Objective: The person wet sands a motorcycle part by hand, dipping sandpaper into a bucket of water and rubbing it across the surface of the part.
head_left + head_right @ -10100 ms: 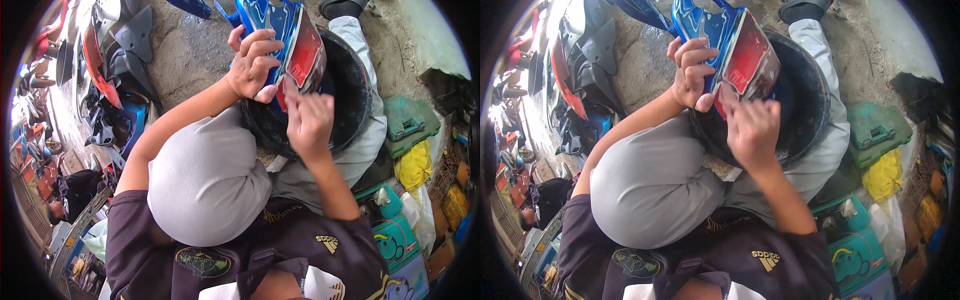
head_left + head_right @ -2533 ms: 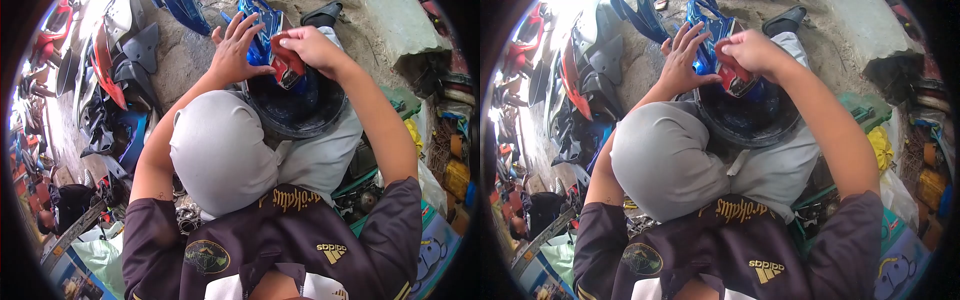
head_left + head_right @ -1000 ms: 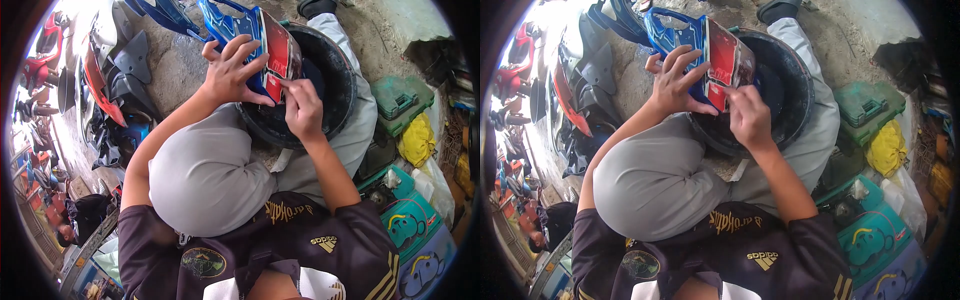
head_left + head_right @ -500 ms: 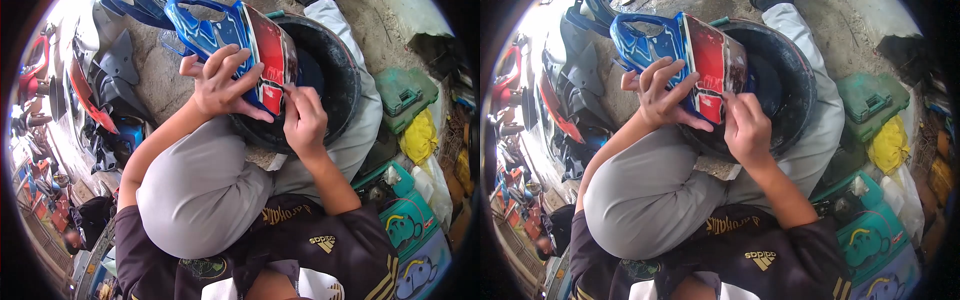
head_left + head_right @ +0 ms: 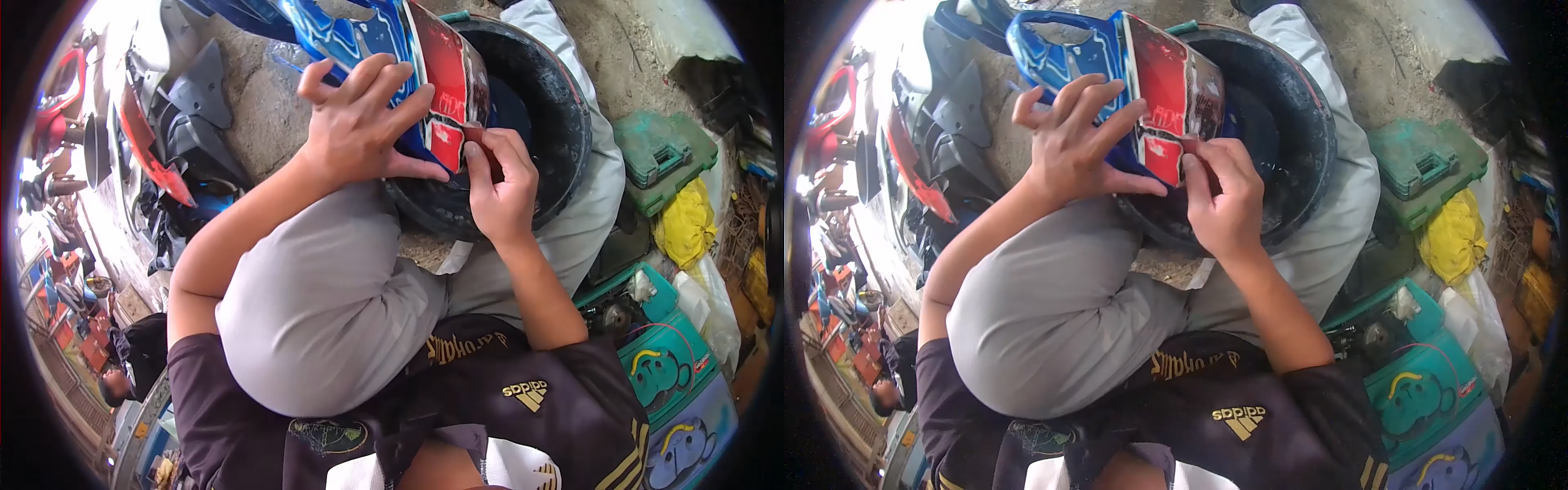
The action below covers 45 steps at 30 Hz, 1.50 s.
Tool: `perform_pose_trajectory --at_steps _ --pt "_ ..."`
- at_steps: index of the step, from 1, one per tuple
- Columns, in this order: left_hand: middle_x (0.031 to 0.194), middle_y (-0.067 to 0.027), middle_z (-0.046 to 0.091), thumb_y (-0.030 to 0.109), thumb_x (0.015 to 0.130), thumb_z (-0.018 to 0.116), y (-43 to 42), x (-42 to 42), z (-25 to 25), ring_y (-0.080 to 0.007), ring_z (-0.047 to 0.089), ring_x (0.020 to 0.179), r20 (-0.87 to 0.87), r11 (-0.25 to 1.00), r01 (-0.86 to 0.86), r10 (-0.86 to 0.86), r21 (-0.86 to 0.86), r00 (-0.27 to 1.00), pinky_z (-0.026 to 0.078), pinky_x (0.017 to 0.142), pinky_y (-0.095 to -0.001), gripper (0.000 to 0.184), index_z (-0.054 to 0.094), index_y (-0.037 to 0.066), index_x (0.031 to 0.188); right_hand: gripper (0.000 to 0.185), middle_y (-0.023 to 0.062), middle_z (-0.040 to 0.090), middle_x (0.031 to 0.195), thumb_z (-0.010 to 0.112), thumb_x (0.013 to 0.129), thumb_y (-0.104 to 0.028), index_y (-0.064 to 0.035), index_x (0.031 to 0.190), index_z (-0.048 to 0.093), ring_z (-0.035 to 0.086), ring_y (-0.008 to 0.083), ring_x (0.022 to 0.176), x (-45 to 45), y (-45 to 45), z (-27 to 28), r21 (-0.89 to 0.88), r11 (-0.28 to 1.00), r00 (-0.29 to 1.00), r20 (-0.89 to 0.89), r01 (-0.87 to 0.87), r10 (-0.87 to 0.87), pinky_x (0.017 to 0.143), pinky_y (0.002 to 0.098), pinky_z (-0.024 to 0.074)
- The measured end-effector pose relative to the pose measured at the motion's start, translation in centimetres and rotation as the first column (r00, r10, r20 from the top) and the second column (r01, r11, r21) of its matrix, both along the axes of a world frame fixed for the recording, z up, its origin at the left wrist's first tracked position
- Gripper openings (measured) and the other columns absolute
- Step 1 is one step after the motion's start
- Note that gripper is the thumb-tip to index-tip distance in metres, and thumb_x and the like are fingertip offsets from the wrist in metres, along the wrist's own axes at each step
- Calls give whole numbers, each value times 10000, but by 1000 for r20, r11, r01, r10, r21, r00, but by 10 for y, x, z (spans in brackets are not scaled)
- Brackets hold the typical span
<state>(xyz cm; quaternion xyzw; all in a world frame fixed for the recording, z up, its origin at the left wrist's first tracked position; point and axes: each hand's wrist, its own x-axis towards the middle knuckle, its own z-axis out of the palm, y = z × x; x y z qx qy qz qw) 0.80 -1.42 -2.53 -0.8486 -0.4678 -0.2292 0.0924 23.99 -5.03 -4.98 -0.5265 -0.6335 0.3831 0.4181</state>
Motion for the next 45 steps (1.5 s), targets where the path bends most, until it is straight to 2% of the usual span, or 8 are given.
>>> perform_pose_trajectory --at_steps 4,7,16,24,27,31,36,45 --pt "1136 -43 634 824 672 836 18 -5 35 -260 621 1168 -112 962 77 -110 -263 988 370 1015 -501 852 755 189 1234 157 167 722 1004 723 987 34 30 1143 743 733 291 809 5 -16 -14 96 995 999 -34 -24 27 722 368 569" --pt "1138 -66 611 852 716 782 27 2 35 -264 612 1152 -64 972 147 -160 -182 985 380 1052 -524 800 739 169 1132 137 163 729 998 746 984 13 26 1120 745 741 281 818 6 -15 -9 94 995 998 -45 -30 34 734 358 577" --pt "1244 -76 617 884 599 828 14 -2 13 -253 637 1259 -64 990 74 -83 -122 995 366 1093 -564 1040 725 212 1386 222 140 686 1105 756 992 -32 29 1198 811 696 227 950 4 -5 -13 109 993 997 -62 -36 43 832 325 565" --pt "1231 -57 622 905 584 811 15 -3 9 -229 649 1215 -46 992 71 -76 -104 996 348 1064 -528 1053 727 247 1401 157 91 664 1179 685 1059 -4 52 1174 775 649 140 1090 7 1 -18 -148 989 874 -484 -27 -48 930 262 519" --pt "1230 -54 622 914 581 804 15 -3 8 -225 654 1195 -40 992 69 -73 -102 997 343 1059 -518 1051 733 252 1394 142 111 653 1199 716 1028 2 44 1144 786 672 163 1039 11 10 -23 -187 981 933 -340 52 -114 905 284 535" --pt "1231 -53 623 918 574 801 16 -3 7 -222 655 1183 -25 993 62 -65 -101 998 339 1062 -516 1044 741 255 1379 124 125 650 1103 774 953 8 43 1070 796 678 214 950 3 2 -14 184 983 997 -73 -12 26 868 323 550" --pt "1224 -46 629 908 568 809 15 -3 7 -215 657 1164 -21 993 55 -57 -102 998 326 1066 -510 1016 753 267 1354 308 52 627 1102 841 969 -58 13 1197 647 629 117 1022 0 6 -29 -311 950 807 -565 -17 -170 909 286 524" --pt "1228 -37 637 925 559 798 17 -4 5 -209 656 1157 -13 993 55 -57 -108 998 320 1054 -512 1019 759 270 1338 370 -28 534 982 895 958 -202 -37 1138 616 508 87 873 -4 -1 -36 -422 903 905 -346 85 -247 782 272 465"
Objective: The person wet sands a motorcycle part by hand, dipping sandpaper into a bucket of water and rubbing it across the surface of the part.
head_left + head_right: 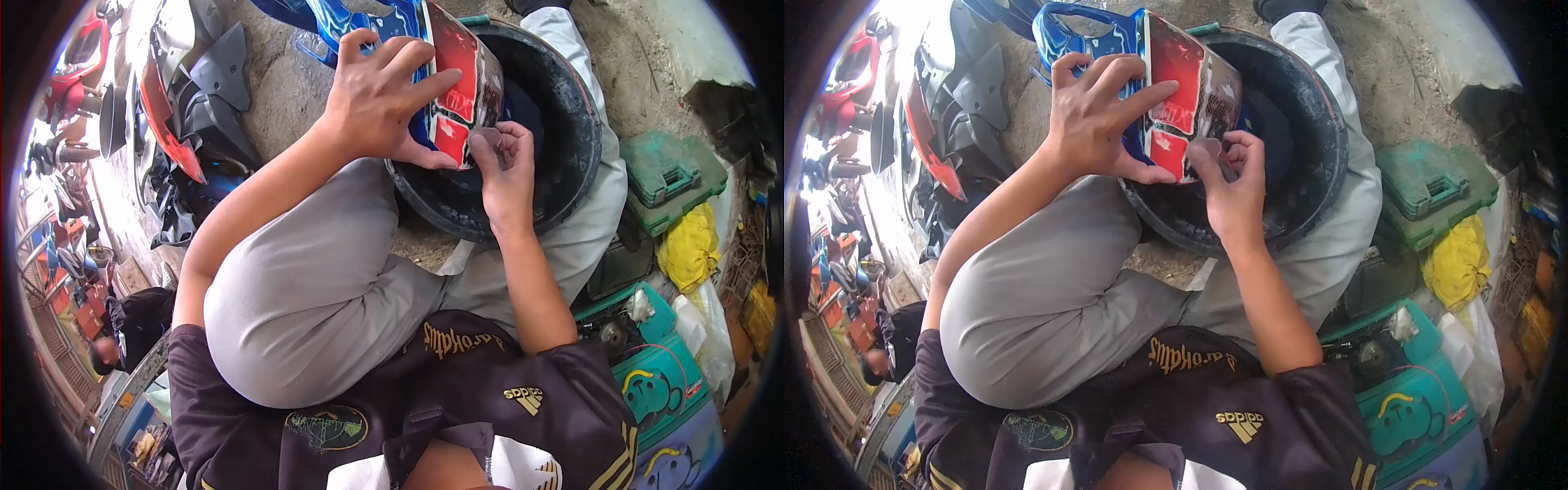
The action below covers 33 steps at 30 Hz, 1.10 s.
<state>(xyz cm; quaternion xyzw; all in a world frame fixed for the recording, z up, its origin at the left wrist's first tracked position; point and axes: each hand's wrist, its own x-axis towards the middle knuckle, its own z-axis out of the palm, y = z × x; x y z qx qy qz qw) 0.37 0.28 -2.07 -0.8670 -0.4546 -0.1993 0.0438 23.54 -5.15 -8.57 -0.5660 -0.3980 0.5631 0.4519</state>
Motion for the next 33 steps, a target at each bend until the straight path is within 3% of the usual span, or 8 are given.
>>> perform_pose_trajectory --at_steps 6,9,12,14,22,25,28,33 --pt "1419 -50 650 893 615 808 -1 4 12 -253 618 1349 -23 993 0 -3 -115 1000 296 1122 -574 1006 735 236 1373 449 34 529 903 921 933 -340 -13 814 638 485 129 804 1 2 17 -120 988 969 219 -93 118 727 299 423" --pt "1516 -70 626 861 644 821 -6 6 18 -279 566 1449 -77 974 -34 17 -222 997 254 1186 -630 1021 705 215 1426 403 -14 525 872 863 1002 -260 -26 798 605 430 93 778 -6 16 23 68 990 944 317 -121 93 697 277 353" --pt "1548 -89 610 837 653 830 -11 11 25 -291 516 1506 -86 968 -88 70 -234 994 205 1231 -672 1077 663 172 1484 420 63 524 877 910 934 -306 8 832 651 509 174 802 5 7 32 -24 982 880 441 -185 177 726 322 430" --pt "1556 -98 605 828 655 834 -12 14 27 -291 482 1536 -75 962 -126 111 -242 991 179 1248 -688 1117 638 137 1510 408 76 530 878 903 938 -291 15 832 655 519 197 804 6 2 20 6 987 906 398 -159 143 733 333 436" --pt "1605 -102 546 796 684 817 -8 15 35 -279 484 1528 -149 927 -118 69 -355 986 190 1246 -641 1168 564 65 1560 436 39 463 853 863 992 -248 30 791 594 428 139 765 -3 12 25 145 970 867 488 -195 101 670 309 393" --pt "1603 -107 545 809 707 791 -6 16 33 -273 486 1520 -177 925 -118 56 -361 983 183 1238 -635 1157 563 64 1562 449 87 495 872 928 899 -263 23 754 614 497 240 817 3 0 21 -29 991 896 424 -133 133 739 372 429" --pt "1594 -107 550 827 720 764 -5 16 34 -268 490 1510 -220 922 -140 62 -360 974 174 1234 -636 1143 574 64 1551 461 70 471 865 934 894 -255 18 744 594 469 234 832 -1 10 12 109 985 898 433 -137 78 744 361 414" --pt "1587 -99 553 825 715 762 -5 15 33 -262 482 1509 -204 926 -109 36 -361 978 184 1227 -636 1142 581 55 1540 444 66 476 867 921 902 -203 19 745 571 459 237 858 -4 15 22 129 977 880 466 -171 92 774 356 406"
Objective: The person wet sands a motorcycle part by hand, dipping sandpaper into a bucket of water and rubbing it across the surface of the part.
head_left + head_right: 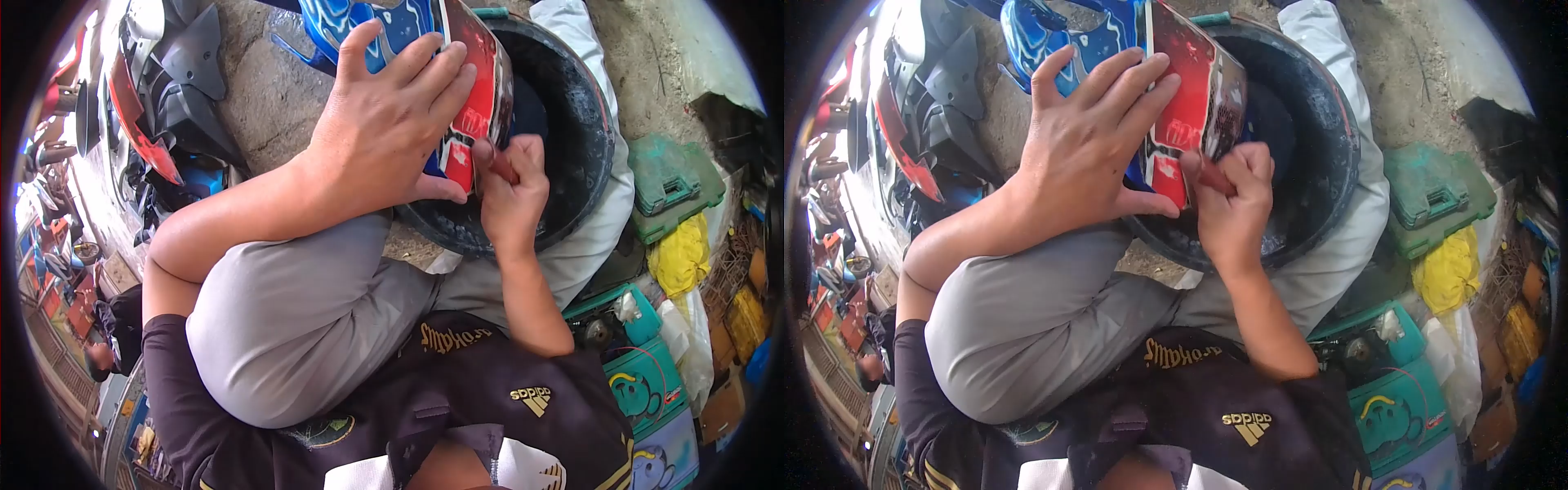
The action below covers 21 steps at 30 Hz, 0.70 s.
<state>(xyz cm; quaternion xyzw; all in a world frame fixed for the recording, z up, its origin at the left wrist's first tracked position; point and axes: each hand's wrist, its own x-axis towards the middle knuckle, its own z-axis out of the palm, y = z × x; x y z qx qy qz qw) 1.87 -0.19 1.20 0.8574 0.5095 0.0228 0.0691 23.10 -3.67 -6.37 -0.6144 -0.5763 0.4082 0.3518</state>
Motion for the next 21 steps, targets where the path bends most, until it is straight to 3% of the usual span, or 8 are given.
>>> perform_pose_trajectory --at_steps 3,6,10,13,17,21 --pt "1575 -94 560 809 702 776 3 -1 -1 -253 486 1502 2 1000 4 -4 10 1000 193 1222 -633 1142 584 54 1537 400 71 482 880 900 904 -143 27 756 569 461 256 866 3 -13 -13 -40 999 997 -72 29 -32 785 370 409" --pt "1567 -93 567 805 698 779 0 2 1 -252 493 1495 -14 1000 3 -4 -10 1000 197 1220 -632 1129 599 58 1524 411 76 484 901 893 910 -159 19 749 560 460 268 873 -8 14 -4 30 999 999 -44 -12 13 789 379 408" --pt "1566 -95 569 797 695 784 5 3 5 -254 496 1487 -26 1000 10 -10 -9 1000 203 1214 -635 1123 605 53 1516 460 76 473 904 911 900 -195 5 726 535 460 262 908 0 8 -7 153 986 992 119 -66 48 797 372 408" --pt "1567 -97 567 800 695 783 5 3 1 -260 500 1480 -29 1000 14 -13 14 999 203 1214 -641 1126 605 47 1514 470 75 469 913 923 886 -191 5 723 528 454 261 916 9 -12 -13 58 998 1000 -19 -11 12 793 375 402" --pt "1556 -103 572 811 699 774 1 6 2 -266 502 1478 -30 1000 8 -8 -4 1000 201 1213 -644 1123 612 45 1504 495 68 441 919 932 879 -192 4 708 512 429 259 904 -2 19 -7 186 979 994 82 -89 74 793 364 392" --pt "1549 -105 572 815 698 771 3 8 3 -260 496 1478 -57 1000 19 -19 10 998 207 1207 -649 1129 608 41 1504 483 82 452 920 934 877 -203 -1 718 526 441 271 897 11 -9 -10 114 991 995 83 -69 59 788 376 391"
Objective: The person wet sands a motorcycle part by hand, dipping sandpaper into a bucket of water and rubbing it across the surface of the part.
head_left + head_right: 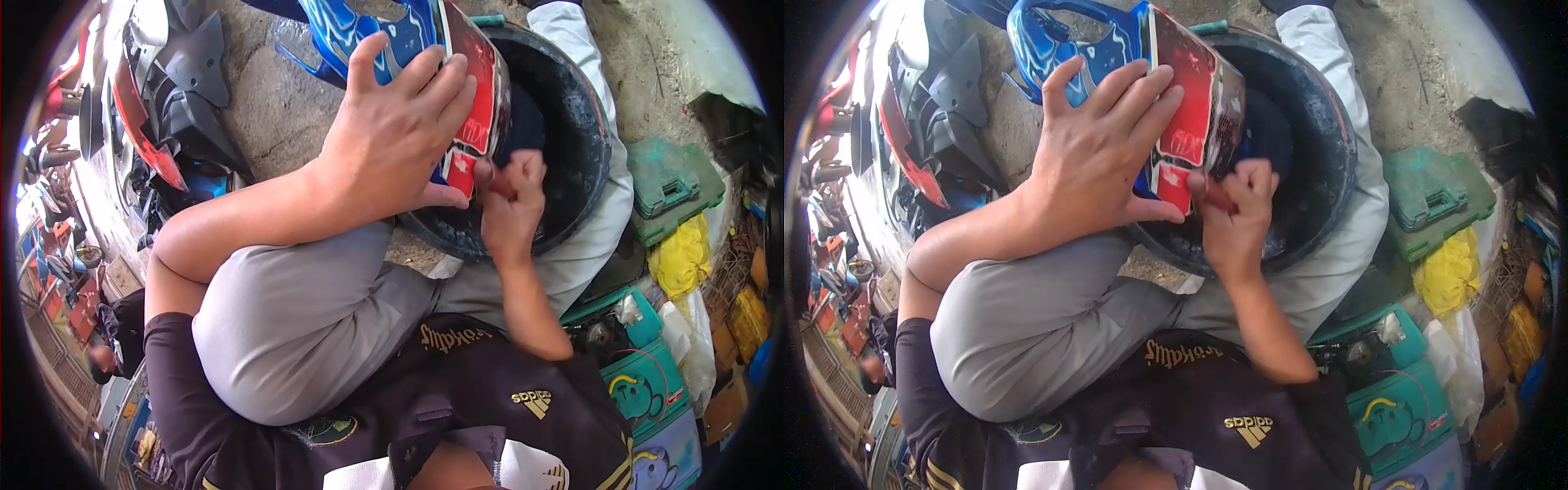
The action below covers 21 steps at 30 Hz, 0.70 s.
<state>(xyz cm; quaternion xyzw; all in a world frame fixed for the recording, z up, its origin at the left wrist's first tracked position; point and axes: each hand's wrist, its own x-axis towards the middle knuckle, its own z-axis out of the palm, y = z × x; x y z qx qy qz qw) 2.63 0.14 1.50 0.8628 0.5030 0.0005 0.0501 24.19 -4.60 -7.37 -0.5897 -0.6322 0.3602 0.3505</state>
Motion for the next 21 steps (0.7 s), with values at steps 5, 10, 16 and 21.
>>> perform_pose_trajectory --at_steps 5,10,16,21 --pt "1554 -96 566 829 696 761 -3 2 -1 -261 492 1474 -5 1000 -10 10 -11 1000 208 1201 -653 1131 616 44 1498 445 87 472 926 906 894 -206 -6 730 545 459 281 901 -11 22 8 44 999 999 30 -32 31 793 390 401" --pt "1552 -90 564 814 693 775 0 3 2 -261 490 1472 -21 1000 -1 1 -4 1000 209 1197 -653 1132 610 39 1502 419 85 490 906 911 873 -163 5 737 553 461 281 900 -5 0 5 -53 998 999 -1 44 -44 798 389 404" --pt "1559 -96 556 795 679 795 -5 6 0 -269 495 1465 1 1000 -9 9 -3 1000 207 1193 -654 1127 619 30 1487 390 38 429 870 864 972 -155 20 815 554 436 207 850 -11 33 11 72 996 995 83 -56 50 774 325 393" --pt "1562 -100 556 785 674 805 -1 7 1 -273 494 1466 -21 1000 -9 9 0 1000 219 1190 -660 1126 618 28 1486 401 90 507 885 877 933 -191 12 755 580 466 283 870 -3 -11 4 -202 977 987 -124 75 -101 782 404 400"
